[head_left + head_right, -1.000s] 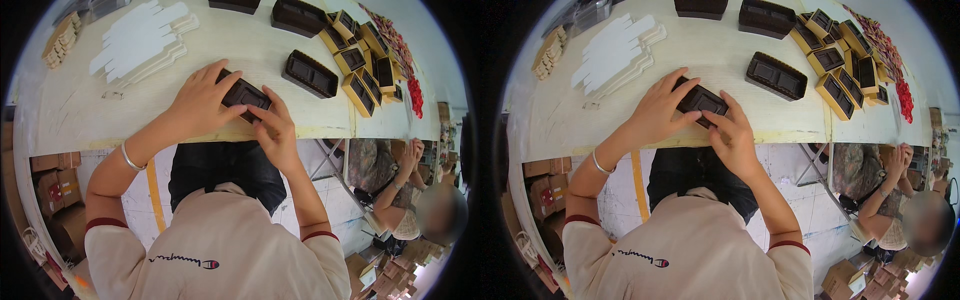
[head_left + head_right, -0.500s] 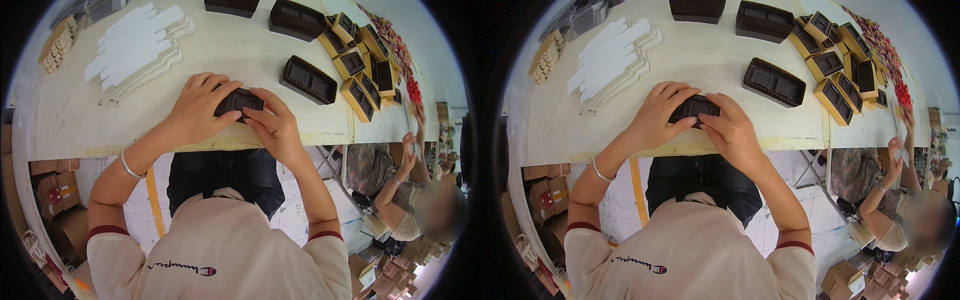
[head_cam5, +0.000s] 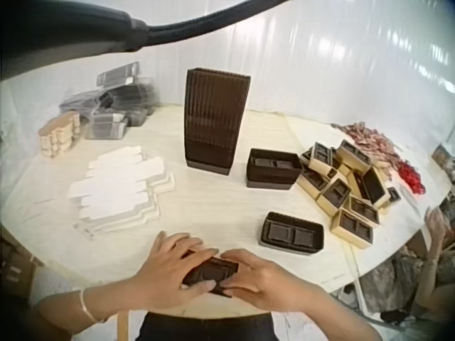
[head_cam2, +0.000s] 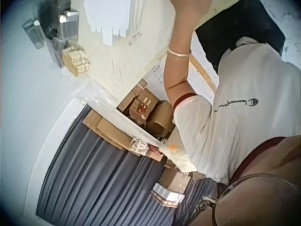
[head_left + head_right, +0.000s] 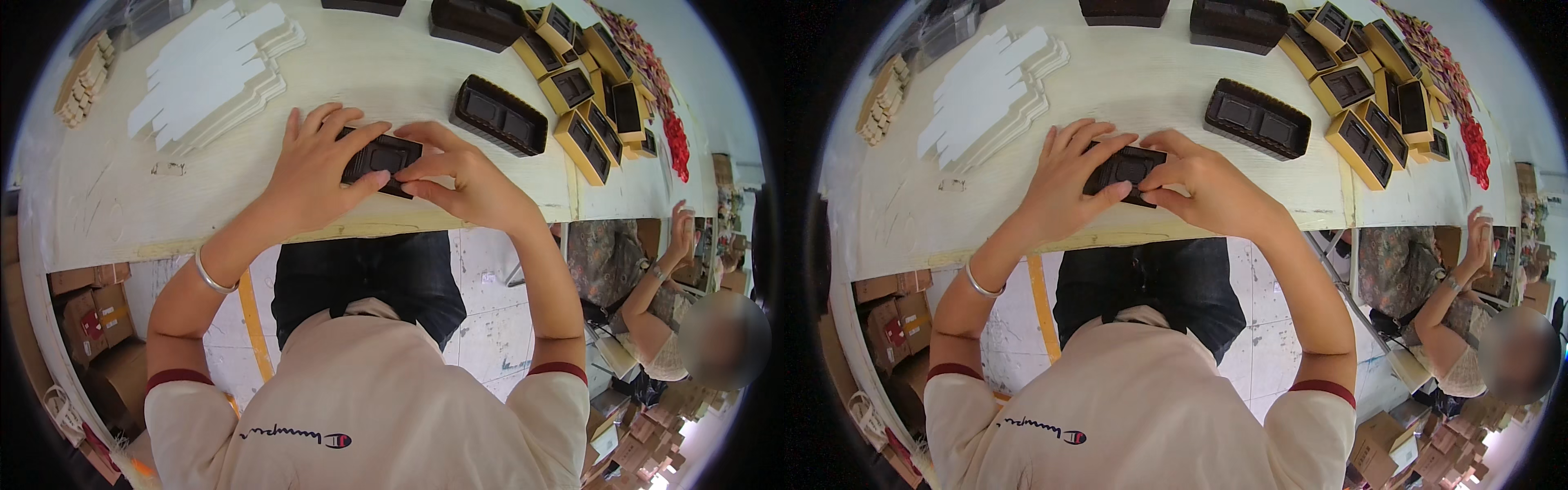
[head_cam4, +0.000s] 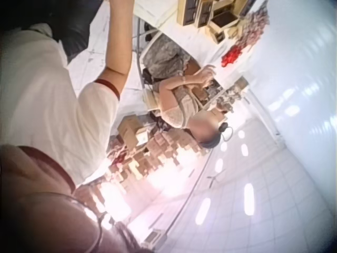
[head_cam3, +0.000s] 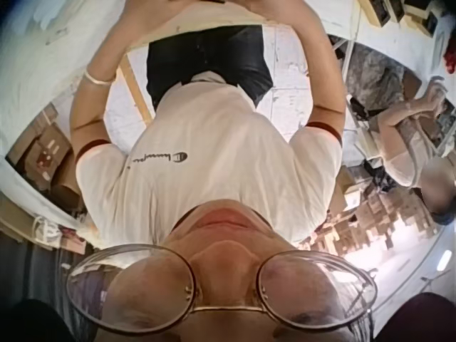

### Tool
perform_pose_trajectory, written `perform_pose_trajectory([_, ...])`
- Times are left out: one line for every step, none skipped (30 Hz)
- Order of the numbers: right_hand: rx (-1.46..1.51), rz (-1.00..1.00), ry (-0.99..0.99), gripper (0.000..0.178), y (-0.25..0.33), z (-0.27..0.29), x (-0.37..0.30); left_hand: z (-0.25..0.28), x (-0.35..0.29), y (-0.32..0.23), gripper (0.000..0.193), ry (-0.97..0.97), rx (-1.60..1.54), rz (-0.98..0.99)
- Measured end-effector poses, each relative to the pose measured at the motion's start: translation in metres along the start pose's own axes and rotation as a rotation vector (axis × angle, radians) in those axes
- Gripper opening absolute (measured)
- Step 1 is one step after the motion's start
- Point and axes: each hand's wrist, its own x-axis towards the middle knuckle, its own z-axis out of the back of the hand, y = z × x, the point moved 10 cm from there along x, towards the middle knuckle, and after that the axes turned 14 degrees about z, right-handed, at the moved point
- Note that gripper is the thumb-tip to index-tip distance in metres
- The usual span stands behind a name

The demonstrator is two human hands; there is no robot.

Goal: The person folds white paper inserts into small gold boxes and places black plastic trays inside them. They repeat this process multiple times, stacking the completed boxes on the table.

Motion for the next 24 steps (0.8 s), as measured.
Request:
perform_pose_trajectory([-0.01,-0.009,-0.01,0.021,0.002,0.001,-0.002,0.003,-0.003,-0.004,0.056,-0.04,0.053,-0.024])
perform_pose_trajectory([-0.021,-0.017,-0.02,0.023,0.005,0.001,-0.004,0.005,-0.007,-0.009,0.055,-0.08,0.106,-0.048])
perform_pose_trajectory([-0.101,0.021,-0.081,0.027,0.009,0.003,-0.006,0.008,-0.01,-0.012,0.054,-0.121,0.165,-0.07])
perform_pose_trajectory([-0.191,0.05,-0.144,0.031,0.013,0.001,-0.013,0.007,-0.013,-0.02,0.051,-0.116,0.169,-0.154])
perform_pose_trajectory([-0.28,0.079,-0.207,0.035,0.017,-0.003,-0.021,0.004,-0.017,-0.026,0.049,-0.112,0.173,-0.239])
perform_pose_trajectory([-0.325,0.052,-0.248,0.042,0.018,-0.009,-0.031,0.001,-0.018,-0.032,0.047,-0.111,0.178,-0.33])
perform_pose_trajectory([-0.374,0.068,-0.267,0.041,0.018,-0.014,-0.036,0.0,-0.024,-0.031,0.045,-0.13,0.161,-0.395])
perform_pose_trajectory([-0.423,0.083,-0.287,0.041,0.019,-0.017,-0.039,-0.001,-0.031,-0.026,0.044,-0.147,0.143,-0.46])
perform_pose_trajectory([-0.474,0.091,-0.309,0.04,0.022,-0.019,-0.04,-0.001,-0.037,-0.024,0.043,-0.16,0.122,-0.53])
perform_pose_trajectory([-0.39,0.042,-0.34,0.038,0.02,-0.016,-0.039,0.003,-0.036,-0.018,0.039,-0.18,0.031,-0.515])
perform_pose_trajectory([-0.391,0.06,-0.329,0.038,0.02,-0.02,-0.038,0.001,-0.035,-0.015,0.037,-0.164,0.029,-0.504])
perform_pose_trajectory([-0.397,0.078,-0.316,0.038,0.018,-0.022,-0.038,0.0,-0.033,-0.015,0.035,-0.153,0.026,-0.495])
perform_pose_trajectory([-0.404,0.097,-0.302,0.038,0.017,-0.022,-0.037,0.0,-0.03,-0.016,0.034,-0.142,0.022,-0.486])
perform_pose_trajectory([-0.414,0.092,-0.286,0.038,0.016,-0.022,-0.035,-0.001,-0.027,-0.015,0.033,-0.128,0.015,-0.473])
perform_pose_trajectory([-0.428,0.087,-0.271,0.039,0.015,-0.02,-0.034,-0.001,-0.023,-0.016,0.032,-0.115,0.009,-0.463])
perform_pose_trajectory([-0.444,0.081,-0.257,0.039,0.016,-0.02,-0.032,0.0,-0.019,-0.017,0.031,-0.102,0.002,-0.455])
perform_pose_trajectory([-0.367,0.059,-0.301,0.039,0.016,-0.019,-0.035,0.004,-0.019,-0.017,0.034,-0.085,-0.021,-0.426])
perform_pose_trajectory([-0.304,0.043,-0.352,0.04,0.013,-0.018,-0.038,0.008,-0.02,-0.017,0.036,-0.076,-0.042,-0.41])
perform_pose_trajectory([-0.252,0.026,-0.404,0.04,0.01,-0.016,-0.042,0.012,-0.021,-0.021,0.039,-0.069,-0.069,-0.405])
perform_pose_trajectory([-0.253,0.025,-0.387,0.043,0.008,-0.019,-0.04,0.02,-0.023,-0.019,0.052,-0.159,-0.038,-0.34])
perform_pose_trajectory([-0.217,-0.015,-0.357,0.041,0.003,-0.02,-0.039,0.013,-0.018,-0.014,0.059,-0.13,0.03,-0.236])
perform_pose_trajectory([-0.212,0.008,-0.391,0.039,0.003,-0.02,-0.037,0.005,-0.019,-0.009,0.066,-0.052,0.114,-0.222])
perform_pose_trajectory([-0.19,0.035,-0.405,0.037,0.007,-0.018,-0.034,-0.005,-0.019,-0.004,0.073,0.022,0.196,-0.193])
perform_pose_trajectory([-0.254,0.055,-0.401,0.04,0.008,-0.019,-0.038,-0.003,-0.019,-0.012,0.073,0.097,0.166,-0.189])
